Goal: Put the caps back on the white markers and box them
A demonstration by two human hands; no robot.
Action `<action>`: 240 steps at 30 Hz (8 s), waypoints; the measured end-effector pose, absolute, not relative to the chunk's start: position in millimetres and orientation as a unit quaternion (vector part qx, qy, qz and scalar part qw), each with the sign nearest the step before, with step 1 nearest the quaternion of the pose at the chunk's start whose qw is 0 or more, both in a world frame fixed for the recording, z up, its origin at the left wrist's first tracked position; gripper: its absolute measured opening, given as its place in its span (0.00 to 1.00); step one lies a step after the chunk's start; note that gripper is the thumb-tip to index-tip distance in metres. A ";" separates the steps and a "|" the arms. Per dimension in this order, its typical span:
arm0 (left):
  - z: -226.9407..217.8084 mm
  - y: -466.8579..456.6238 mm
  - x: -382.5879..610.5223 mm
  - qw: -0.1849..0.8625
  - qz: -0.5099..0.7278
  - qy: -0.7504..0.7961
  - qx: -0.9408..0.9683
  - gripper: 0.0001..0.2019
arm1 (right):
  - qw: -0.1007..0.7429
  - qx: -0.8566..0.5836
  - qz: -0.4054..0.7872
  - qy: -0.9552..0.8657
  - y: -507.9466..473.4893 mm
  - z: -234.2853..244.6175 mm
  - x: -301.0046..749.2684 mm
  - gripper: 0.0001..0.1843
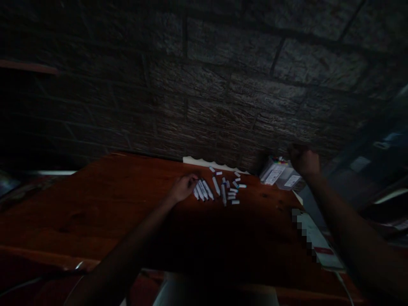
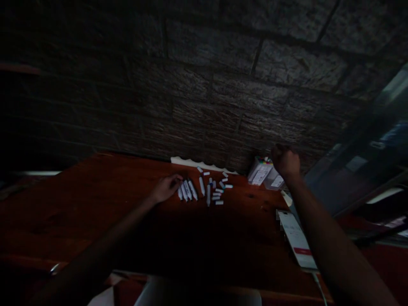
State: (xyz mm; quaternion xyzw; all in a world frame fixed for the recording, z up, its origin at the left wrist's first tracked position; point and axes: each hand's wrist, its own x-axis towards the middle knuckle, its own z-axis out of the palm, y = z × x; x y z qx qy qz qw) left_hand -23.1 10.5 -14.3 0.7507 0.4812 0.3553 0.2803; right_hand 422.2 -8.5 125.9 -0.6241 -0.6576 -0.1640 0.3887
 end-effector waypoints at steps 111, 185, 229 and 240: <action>-19.5 3.0 -4.9 0.284 0.379 0.502 0.724 0.13 | 0.348 -0.551 0.275 -0.707 -47.9 -19.2 296.6 0.16; 24.5 -3.4 -10.9 0.613 0.552 0.401 0.399 0.09 | 0.327 -0.615 0.085 -0.712 -52.6 -11.3 298.9 0.18; 11.9 -11.9 2.1 0.716 0.468 0.304 0.420 0.12 | 0.418 -0.483 0.320 -0.699 -66.0 7.0 289.2 0.17; 4.8 -25.4 4.2 0.761 0.297 0.272 0.508 0.17 | 0.475 -0.483 0.381 -0.630 -65.0 9.3 278.6 0.18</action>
